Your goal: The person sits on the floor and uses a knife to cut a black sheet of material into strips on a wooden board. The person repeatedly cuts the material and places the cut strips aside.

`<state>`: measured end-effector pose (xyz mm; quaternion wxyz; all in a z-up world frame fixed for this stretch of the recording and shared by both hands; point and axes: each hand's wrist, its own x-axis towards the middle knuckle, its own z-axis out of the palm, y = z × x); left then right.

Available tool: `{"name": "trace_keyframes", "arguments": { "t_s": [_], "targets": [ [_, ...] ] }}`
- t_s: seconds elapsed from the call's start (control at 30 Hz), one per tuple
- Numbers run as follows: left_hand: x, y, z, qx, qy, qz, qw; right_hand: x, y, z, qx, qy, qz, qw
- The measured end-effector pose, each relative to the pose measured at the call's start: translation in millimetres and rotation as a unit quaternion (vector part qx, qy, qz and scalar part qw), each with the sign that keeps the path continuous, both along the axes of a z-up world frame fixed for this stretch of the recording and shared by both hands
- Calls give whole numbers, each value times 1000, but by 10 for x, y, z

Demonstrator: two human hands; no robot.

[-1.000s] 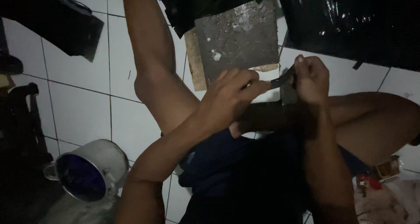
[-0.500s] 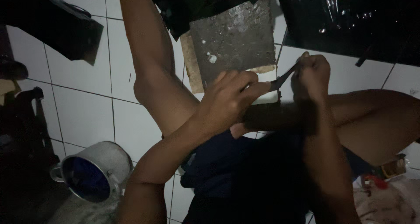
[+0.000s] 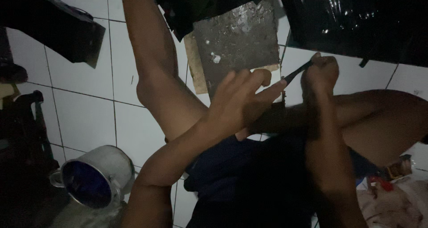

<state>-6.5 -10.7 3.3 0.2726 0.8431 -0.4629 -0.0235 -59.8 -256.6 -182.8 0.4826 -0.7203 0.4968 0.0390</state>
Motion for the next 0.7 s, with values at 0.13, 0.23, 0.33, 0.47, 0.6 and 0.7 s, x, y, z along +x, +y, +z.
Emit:
{"name": "trace_keyframes", "arguments": {
  "t_s": [0.13,0.23,0.33,0.47,0.6,0.7],
  "targets": [
    [15,-7,-44,-18,-14,-8,1000,-219,-293,-127,-75,-31,-47,996],
    [-11,41,-78,-48,-41,1,998,-576,-508,-17,-72,-121,-92,986],
    [-92,-3,-102,-100,-38,27,994,-1003,-635,313,-75,-160,-72,982],
    [-318,-214,4,-157,254,12,954,-1510,-440,928,-94,-177,17,980],
    [-418,-405,225,-313,697,-43,644,-1815,160,1537,-116,-171,224,953],
    [-301,-345,412,-371,742,-1,558,-1812,673,1891,-155,-182,463,853]
  ]
}}
